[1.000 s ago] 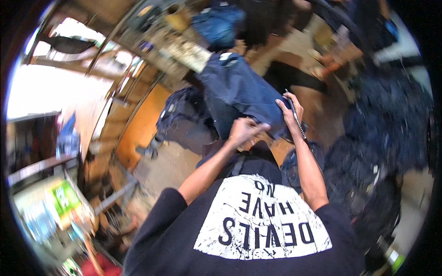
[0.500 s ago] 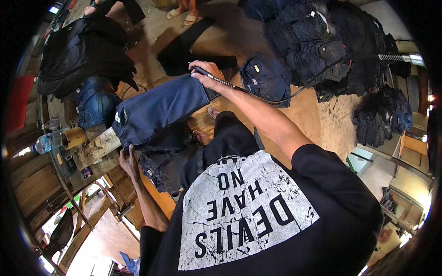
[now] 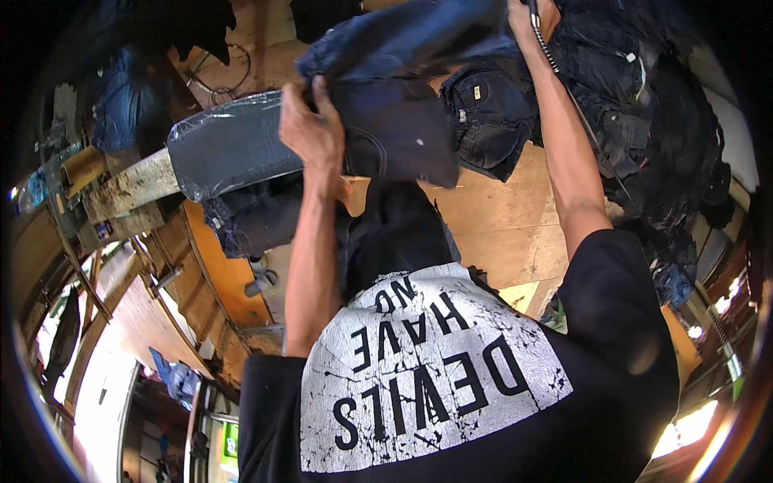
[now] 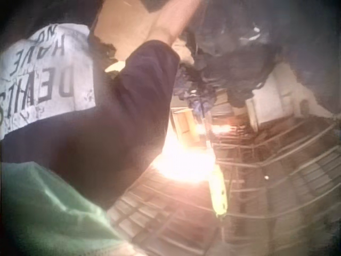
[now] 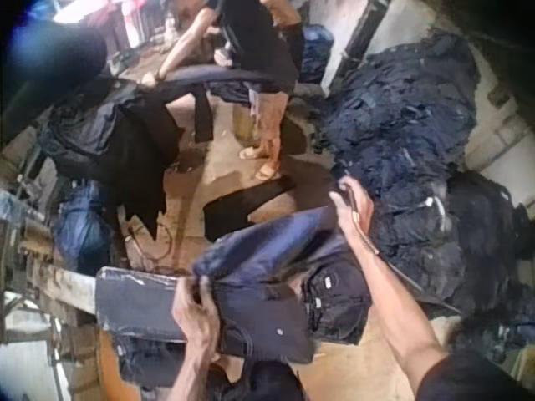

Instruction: The person uses a handheld seam ripper to remove stitching along the seams of dark denim jeans. They repeatedly pick up jeans from a pile, work along the seams, and place the jeans back down.

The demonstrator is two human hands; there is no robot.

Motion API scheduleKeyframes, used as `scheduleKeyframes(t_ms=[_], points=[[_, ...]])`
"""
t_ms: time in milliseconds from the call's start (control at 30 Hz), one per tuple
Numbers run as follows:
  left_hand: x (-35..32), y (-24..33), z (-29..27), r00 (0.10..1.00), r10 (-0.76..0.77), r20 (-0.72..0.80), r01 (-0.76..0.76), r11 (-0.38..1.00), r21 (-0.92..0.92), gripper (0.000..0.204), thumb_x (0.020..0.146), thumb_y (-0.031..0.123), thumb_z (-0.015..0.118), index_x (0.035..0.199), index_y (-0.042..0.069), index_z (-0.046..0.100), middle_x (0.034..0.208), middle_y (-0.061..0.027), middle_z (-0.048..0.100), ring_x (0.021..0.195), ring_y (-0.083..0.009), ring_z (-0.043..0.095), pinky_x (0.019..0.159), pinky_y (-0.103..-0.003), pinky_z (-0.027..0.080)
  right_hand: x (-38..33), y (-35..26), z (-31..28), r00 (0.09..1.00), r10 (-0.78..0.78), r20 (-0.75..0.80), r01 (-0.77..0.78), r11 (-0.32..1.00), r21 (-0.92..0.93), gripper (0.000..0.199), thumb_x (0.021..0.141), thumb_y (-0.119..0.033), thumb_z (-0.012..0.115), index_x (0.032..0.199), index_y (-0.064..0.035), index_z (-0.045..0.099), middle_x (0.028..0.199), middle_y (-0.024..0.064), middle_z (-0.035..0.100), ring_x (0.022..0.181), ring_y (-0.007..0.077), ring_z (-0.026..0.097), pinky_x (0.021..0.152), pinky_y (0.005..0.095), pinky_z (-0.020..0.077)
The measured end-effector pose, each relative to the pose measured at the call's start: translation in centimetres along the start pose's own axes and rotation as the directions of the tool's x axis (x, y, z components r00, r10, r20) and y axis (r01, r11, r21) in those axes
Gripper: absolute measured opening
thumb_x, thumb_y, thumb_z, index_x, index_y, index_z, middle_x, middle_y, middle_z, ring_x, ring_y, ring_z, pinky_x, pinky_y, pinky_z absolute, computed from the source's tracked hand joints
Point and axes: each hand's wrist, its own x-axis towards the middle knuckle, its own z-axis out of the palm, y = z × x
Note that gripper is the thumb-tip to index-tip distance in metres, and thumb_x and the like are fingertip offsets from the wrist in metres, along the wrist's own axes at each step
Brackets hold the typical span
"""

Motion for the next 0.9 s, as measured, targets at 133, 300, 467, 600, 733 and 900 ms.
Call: scheduleKeyframes(t_ms=[133, 300, 467, 600, 733, 900], points=[[4.5, -9.5, -6.1, 0.994, 0.040, -0.098, -0.025, 0.989, 0.145, 0.029, 0.104, 0.032, 0.076, 0.105, 0.003, 0.073, 0.096, -0.0187, 0.076, 0.087, -0.0391, 0.075, 0.077, -0.046, 0.057, -4.9, -10.6, 3.0, 0.850, -0.147, 0.506, -0.008, 0.957, 0.291, 0.029, 0.092, -0.016, 0.084, 0.118, -0.0070, 0.076, 0.112, 0.0122, 0.079, 0.101, 0.0226, 0.075, 0.091, 0.0362, 0.0597], [12.1, -20.1, -15.0, 0.998, -0.053, -0.041, 0.064, 0.945, 0.320, 0.036, 0.103, 0.036, 0.078, 0.112, 0.001, 0.075, 0.107, -0.0195, 0.080, 0.094, -0.0372, 0.077, 0.083, -0.044, 0.058, -17.5, -23.8, 9.3, 0.640, -0.538, 0.548, 0.069, 0.751, 0.656, 0.039, 0.088, -0.013, 0.085, 0.126, -0.0139, 0.073, 0.125, 0.0147, 0.074, 0.130, 0.0361, 0.068, 0.120, 0.0538, 0.0502], [6.7, -14.9, -16.8, 0.983, 0.008, -0.183, 0.111, 0.771, 0.627, 0.068, 0.093, 0.056, 0.083, 0.126, -0.002, 0.069, 0.110, -0.0255, 0.070, 0.112, -0.0451, 0.063, 0.104, -0.051, 0.048, -22.4, -24.9, 11.6, 0.705, -0.468, 0.533, 0.054, 0.784, 0.618, 0.039, 0.089, -0.015, 0.087, 0.125, -0.0144, 0.074, 0.129, 0.0142, 0.075, 0.138, 0.0336, 0.065, 0.124, 0.0564, 0.0461], [-0.3, -11.6, -15.7, 0.992, -0.114, -0.050, 0.125, 0.891, 0.437, 0.058, 0.086, 0.045, 0.091, 0.114, -0.002, 0.071, 0.111, -0.0222, 0.069, 0.109, -0.0404, 0.062, 0.095, -0.049, 0.052, -22.0, -24.4, 11.2, 0.766, -0.251, 0.592, -0.135, 0.838, 0.529, 0.031, 0.091, -0.020, 0.088, 0.118, -0.0104, 0.077, 0.124, 0.0154, 0.079, 0.130, 0.0404, 0.070, 0.121, 0.0535, 0.0475], [-0.7, -12.4, -16.3, 0.966, -0.259, -0.004, 0.247, 0.914, 0.321, 0.049, 0.081, 0.035, 0.094, 0.111, 0.001, 0.075, 0.110, -0.0187, 0.072, 0.105, -0.0403, 0.066, 0.094, -0.048, 0.054, -20.9, -26.9, 10.7, 0.716, -0.187, 0.673, -0.213, 0.859, 0.466, 0.022, 0.103, -0.016, 0.077, 0.123, -0.0079, 0.077, 0.123, 0.0147, 0.080, 0.129, 0.0334, 0.072, 0.118, 0.0480, 0.0496], [0.2, -13.8, -18.5, 0.884, -0.464, 0.062, 0.463, 0.846, -0.263, 0.058, 0.080, 0.015, 0.097, 0.127, 0.003, 0.067, 0.103, -0.0095, 0.075, 0.074, -0.0119, 0.066, 0.068, -0.029, 0.055, -19.9, -30.1, 10.8, 0.663, -0.030, 0.748, -0.481, 0.749, 0.457, 0.028, 0.112, -0.021, 0.065, 0.126, 0.0015, 0.074, 0.121, 0.0149, 0.080, 0.111, 0.0210, 0.077, 0.106, 0.0383, 0.0568]])
